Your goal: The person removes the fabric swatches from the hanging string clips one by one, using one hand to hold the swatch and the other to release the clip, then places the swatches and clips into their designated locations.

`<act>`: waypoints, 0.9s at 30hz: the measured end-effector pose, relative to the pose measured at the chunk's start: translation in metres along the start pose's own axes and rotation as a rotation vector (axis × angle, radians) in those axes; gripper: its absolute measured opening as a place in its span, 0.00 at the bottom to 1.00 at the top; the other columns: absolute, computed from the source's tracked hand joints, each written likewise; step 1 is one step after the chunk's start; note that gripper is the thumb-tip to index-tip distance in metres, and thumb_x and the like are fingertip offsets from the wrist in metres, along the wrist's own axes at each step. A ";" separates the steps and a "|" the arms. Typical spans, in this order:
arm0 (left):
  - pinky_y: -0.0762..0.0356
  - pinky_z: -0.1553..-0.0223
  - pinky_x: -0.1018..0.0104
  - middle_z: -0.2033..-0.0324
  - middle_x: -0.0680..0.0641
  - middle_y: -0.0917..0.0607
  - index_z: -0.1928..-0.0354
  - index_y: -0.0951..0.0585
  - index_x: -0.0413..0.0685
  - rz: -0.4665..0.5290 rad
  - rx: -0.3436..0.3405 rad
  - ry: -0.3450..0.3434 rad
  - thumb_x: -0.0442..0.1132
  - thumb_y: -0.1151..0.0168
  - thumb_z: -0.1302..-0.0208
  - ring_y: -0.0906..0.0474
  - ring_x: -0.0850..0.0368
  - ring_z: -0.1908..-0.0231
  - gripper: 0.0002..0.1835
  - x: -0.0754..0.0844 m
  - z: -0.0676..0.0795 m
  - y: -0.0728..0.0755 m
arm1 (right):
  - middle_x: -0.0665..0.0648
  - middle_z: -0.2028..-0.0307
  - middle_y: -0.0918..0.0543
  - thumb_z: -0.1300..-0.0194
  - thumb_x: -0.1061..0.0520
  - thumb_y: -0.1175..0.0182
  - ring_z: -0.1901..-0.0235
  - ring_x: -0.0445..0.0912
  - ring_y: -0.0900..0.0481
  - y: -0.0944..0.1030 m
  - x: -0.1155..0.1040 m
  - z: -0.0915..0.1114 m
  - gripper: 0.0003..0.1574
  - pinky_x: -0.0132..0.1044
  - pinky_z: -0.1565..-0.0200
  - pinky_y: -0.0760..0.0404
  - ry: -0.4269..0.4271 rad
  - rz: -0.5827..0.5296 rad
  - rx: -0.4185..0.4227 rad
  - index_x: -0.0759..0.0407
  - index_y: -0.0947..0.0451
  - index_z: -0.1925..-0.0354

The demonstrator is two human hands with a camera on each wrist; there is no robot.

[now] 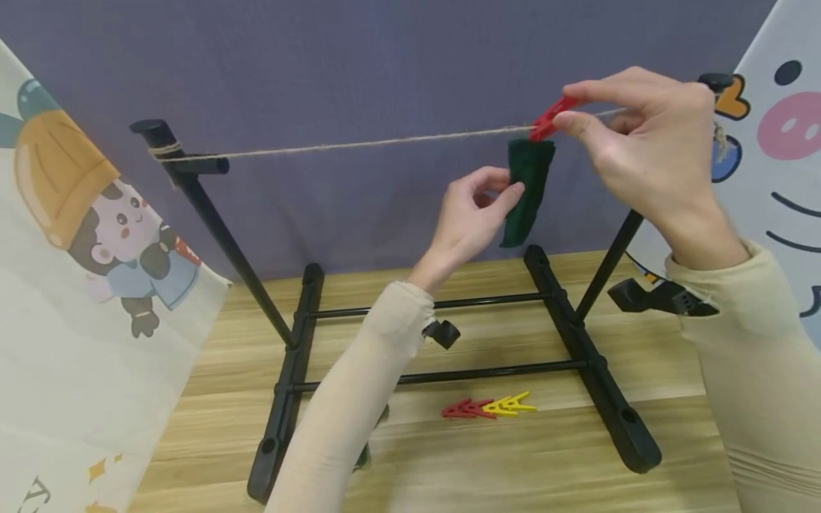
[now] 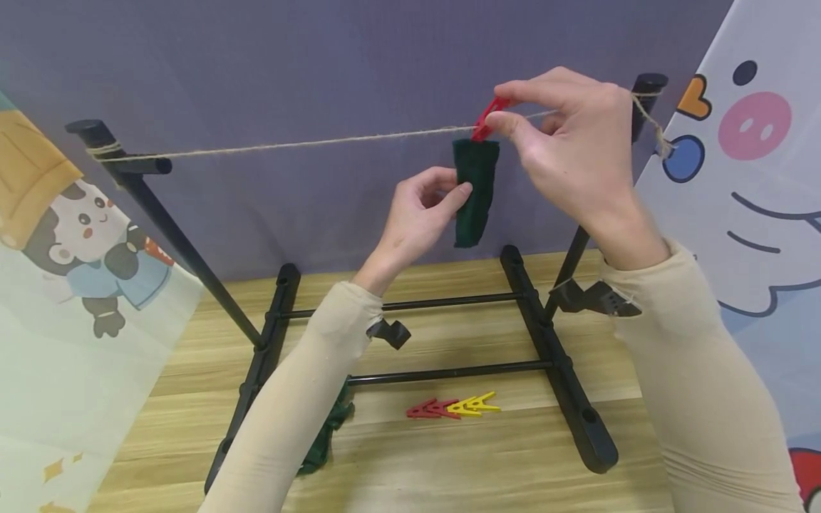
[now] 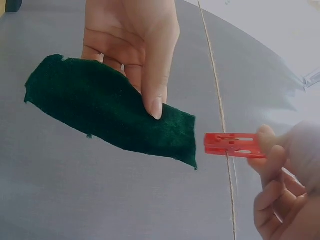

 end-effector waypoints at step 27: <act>0.20 0.61 0.64 0.53 0.49 0.13 0.45 0.16 0.48 -0.026 0.039 0.017 0.46 0.37 0.28 0.17 0.51 0.62 0.15 -0.023 0.027 0.038 | 0.56 0.60 0.09 0.35 0.50 0.30 0.81 0.25 0.37 -0.009 -0.002 0.005 0.12 0.19 0.71 0.37 0.107 -0.085 0.241 0.49 0.09 0.54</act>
Point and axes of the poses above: each hand's wrist, its own z-axis away from the middle knuckle, its own y-axis out of the back of the hand, x = y × z, the point moved 2 cm from there along -z, towards the middle knuckle
